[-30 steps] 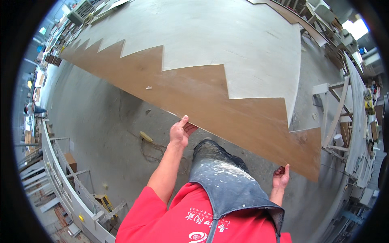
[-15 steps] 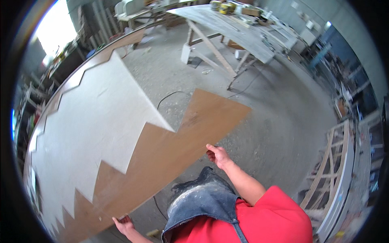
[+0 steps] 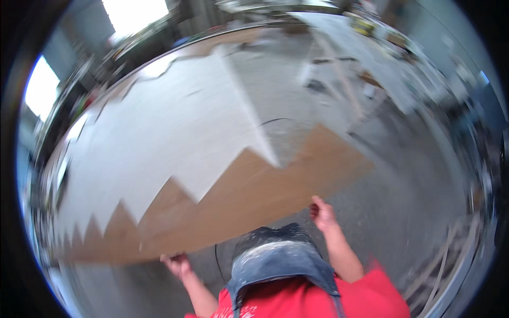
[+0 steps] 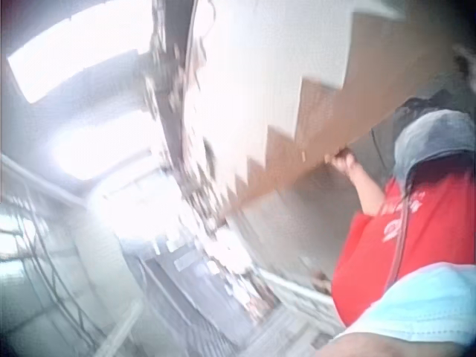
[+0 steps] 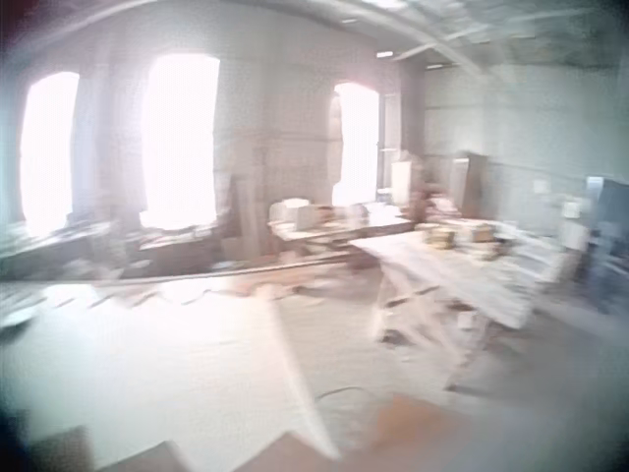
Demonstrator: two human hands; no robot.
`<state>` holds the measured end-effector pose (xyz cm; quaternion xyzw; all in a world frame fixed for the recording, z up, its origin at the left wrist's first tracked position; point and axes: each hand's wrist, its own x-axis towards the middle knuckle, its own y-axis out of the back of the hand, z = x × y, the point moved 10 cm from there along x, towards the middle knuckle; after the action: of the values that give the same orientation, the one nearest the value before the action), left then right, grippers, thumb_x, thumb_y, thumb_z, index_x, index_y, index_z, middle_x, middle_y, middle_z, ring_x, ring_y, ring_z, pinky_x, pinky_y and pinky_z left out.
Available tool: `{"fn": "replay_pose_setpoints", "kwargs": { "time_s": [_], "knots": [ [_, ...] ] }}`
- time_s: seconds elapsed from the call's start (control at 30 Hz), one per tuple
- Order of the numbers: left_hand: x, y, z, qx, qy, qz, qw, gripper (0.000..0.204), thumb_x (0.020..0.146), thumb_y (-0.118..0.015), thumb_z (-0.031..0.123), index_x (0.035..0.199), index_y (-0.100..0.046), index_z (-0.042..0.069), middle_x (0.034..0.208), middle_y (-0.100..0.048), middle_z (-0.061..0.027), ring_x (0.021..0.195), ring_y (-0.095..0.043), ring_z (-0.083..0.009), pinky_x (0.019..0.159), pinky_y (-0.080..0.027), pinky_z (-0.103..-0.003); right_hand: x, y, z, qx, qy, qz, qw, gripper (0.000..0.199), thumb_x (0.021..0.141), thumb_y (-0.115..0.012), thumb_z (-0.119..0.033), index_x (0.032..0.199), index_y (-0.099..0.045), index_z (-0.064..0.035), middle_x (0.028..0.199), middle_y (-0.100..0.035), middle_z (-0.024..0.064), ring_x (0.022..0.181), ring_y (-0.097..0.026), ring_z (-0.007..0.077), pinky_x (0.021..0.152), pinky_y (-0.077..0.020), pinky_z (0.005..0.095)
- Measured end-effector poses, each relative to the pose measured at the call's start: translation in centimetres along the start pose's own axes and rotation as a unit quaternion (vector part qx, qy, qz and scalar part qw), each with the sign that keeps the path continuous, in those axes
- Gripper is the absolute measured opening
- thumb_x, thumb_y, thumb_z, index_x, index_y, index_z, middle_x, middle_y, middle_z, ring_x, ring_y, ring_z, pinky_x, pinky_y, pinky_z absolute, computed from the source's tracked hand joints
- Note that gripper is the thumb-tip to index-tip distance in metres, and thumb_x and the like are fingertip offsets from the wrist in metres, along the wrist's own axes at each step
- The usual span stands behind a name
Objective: The person uses a putty knife to spread white adhesive along the edge of a large wooden board. They repeatedly scoop adhesive from a small white card and apply it to the board's edge, then lift and reposition the board.
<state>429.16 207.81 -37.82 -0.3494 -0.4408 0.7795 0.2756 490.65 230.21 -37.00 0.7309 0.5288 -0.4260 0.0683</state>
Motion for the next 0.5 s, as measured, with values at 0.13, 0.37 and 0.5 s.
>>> {"fn": "replay_pose_setpoints", "kwargs": {
  "time_s": [0.13,0.37,0.5],
  "knots": [
    [3.6,2.2,-1.0,-0.085,-0.055,0.022,0.995,0.055,0.076,-0.085,0.034,0.123,-0.064,0.014,0.122,-0.067,0.0004,0.11,-0.061,-0.0198,0.088,-0.054,-0.042,0.4,1.1,0.8,0.002,0.0,0.007,1.0,0.024,0.085,-0.079,-0.036,0.088,-0.064,-0.0178,0.073,-0.061,-0.0028,0.064,-0.053,0.0102,0.054,-0.0402,0.0257],
    [3.2,1.3,-2.6,-0.125,-0.103,0.043,0.986,0.044,0.089,-0.072,0.034,0.126,-0.063,0.012,0.129,-0.065,-0.0027,0.123,-0.057,-0.0226,0.109,-0.042,-0.044,0.9,2.5,-0.4,-0.063,-0.026,0.03,0.997,0.031,0.09,-0.073,-0.045,0.09,-0.067,-0.0144,0.076,-0.064,-0.0021,0.066,-0.055,0.0113,0.057,-0.0435,0.0252],
    [2.9,-0.5,-3.0,-0.13,-0.094,0.031,0.987,0.041,0.091,-0.07,0.035,0.125,-0.064,0.012,0.127,-0.066,-0.003,0.121,-0.059,-0.0215,0.106,-0.045,-0.043,1.0,2.1,-1.5,-0.076,-0.026,0.003,0.997,0.032,0.092,-0.07,-0.045,0.091,-0.067,-0.0124,0.078,-0.064,-0.0017,0.068,-0.054,0.0113,0.058,-0.0436,0.0251]
  ]
}}
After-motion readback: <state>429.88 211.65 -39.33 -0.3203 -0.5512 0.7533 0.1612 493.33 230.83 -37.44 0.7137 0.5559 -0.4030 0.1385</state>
